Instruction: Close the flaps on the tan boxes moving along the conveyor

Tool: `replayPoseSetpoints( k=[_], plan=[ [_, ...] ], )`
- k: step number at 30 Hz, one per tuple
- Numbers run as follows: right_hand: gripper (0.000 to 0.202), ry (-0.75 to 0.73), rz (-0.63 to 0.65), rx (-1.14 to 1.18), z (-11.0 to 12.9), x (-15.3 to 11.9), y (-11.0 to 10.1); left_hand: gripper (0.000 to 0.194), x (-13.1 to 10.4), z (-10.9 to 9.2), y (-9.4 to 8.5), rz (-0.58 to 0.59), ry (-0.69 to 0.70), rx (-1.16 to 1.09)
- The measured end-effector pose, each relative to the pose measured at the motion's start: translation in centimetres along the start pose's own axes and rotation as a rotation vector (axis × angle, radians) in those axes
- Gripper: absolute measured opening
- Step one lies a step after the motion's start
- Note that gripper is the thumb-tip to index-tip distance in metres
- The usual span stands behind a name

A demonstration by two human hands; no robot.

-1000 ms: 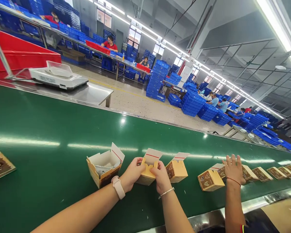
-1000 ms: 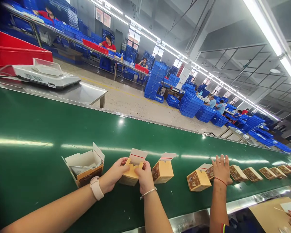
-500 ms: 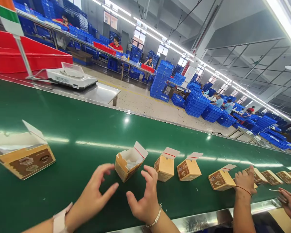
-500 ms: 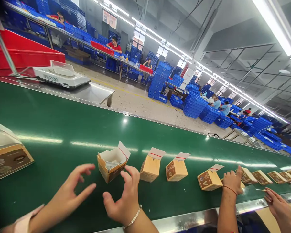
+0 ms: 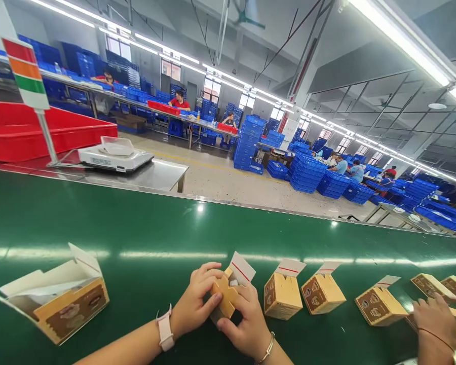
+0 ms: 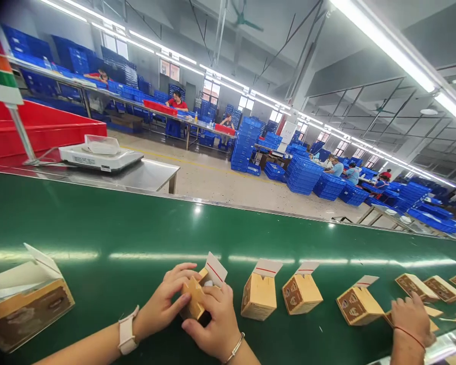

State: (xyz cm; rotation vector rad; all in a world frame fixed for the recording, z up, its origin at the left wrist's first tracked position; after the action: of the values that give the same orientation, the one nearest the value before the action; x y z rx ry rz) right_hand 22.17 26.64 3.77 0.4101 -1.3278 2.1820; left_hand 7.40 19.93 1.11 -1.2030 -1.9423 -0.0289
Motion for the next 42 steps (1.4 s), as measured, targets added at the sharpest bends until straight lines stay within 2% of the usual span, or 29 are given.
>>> replayPoseSetpoints(
  k=[2,5,8,10,11,13,16,19,22,26,28,31,35,38,40,42],
  plan=[
    [0.036,-0.069,-0.095,0.079,-0.2,0.1,-0.2,0.037,0.8,-0.7,0.5,-0.009,0.04,0.025],
    [0.023,-0.022,-0.31,0.081,-0.4,-0.6,-0.5,0.035,1.3,-1.9,1.5,-0.013,0.025,0.033],
    [0.015,0.168,-0.558,0.129,-1.0,-2.2,-0.9,0.034,1.1,-2.6,2.3,-0.047,-0.197,0.022],
    [0.022,0.329,-0.63,0.285,-1.8,-3.0,-0.7,0.033,0.9,-2.5,2.5,-0.105,-0.42,-0.041],
    [0.028,0.402,-0.643,0.38,-2.2,-3.1,-0.4,0.036,1.0,-2.4,2.6,-0.117,-0.519,-0.104],
    [0.039,0.52,-0.666,0.531,-3.1,-3.2,0.0,0.05,1.7,-2.3,3.1,-0.061,-0.636,-0.276],
    [0.057,0.667,-0.674,0.62,-4.0,-2.9,0.0,0.067,3.0,-2.1,3.7,0.065,-0.697,-0.485],
    [0.064,0.765,-0.693,0.66,-4.3,-2.7,-0.6,0.08,3.6,-1.8,4.0,0.049,-0.801,-0.513],
    [0.061,0.854,-0.69,0.767,-4.1,-2.5,-1.2,0.074,3.7,-2.4,5.0,0.102,-0.925,-0.65],
    [0.047,0.967,-0.58,0.916,-3.8,-2.3,-1.7,0.055,3.6,-3.3,6.7,0.196,-1.149,-0.888],
    [0.043,0.997,-0.563,0.93,-3.9,-2.5,-2.0,0.053,3.5,-3.4,7.6,0.219,-1.238,-0.918],
    [0.042,1.01,-0.568,0.864,-4.7,-2.7,-2.6,0.054,3.9,-3.3,9.0,0.248,-1.297,-0.933],
    [0.042,1.028,-0.55,0.808,-6.2,-2.9,-3.4,0.054,5.7,-4.3,10.2,0.23,-1.286,-0.873],
    [0.053,1.011,-0.597,0.747,-6.9,-3.6,-4.4,0.057,5.5,-5.6,8.8,0.122,-1.183,-0.759],
    [0.065,0.934,-0.733,0.455,-6.3,-4.8,-5.8,0.054,2.5,-6.1,6.6,0.091,-1.006,-0.64],
    [0.073,0.71,-0.848,-0.008,-3.9,-5.9,-6.7,0.04,-2.4,-6.4,3.8,0.211,-0.586,-0.45]
  ],
)
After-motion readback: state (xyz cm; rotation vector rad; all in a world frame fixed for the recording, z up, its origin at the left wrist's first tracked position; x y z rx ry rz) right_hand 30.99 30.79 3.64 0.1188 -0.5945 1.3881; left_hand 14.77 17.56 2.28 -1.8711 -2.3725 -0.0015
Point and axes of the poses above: each hand's wrist, its own x-axis towards the middle knuckle, its own y-axis out of the palm, z = x × y, the point moved 4 cm from there along x, towards the middle knuckle, and after that the axes turned 1 degree about -x, right-handed, at the moved point
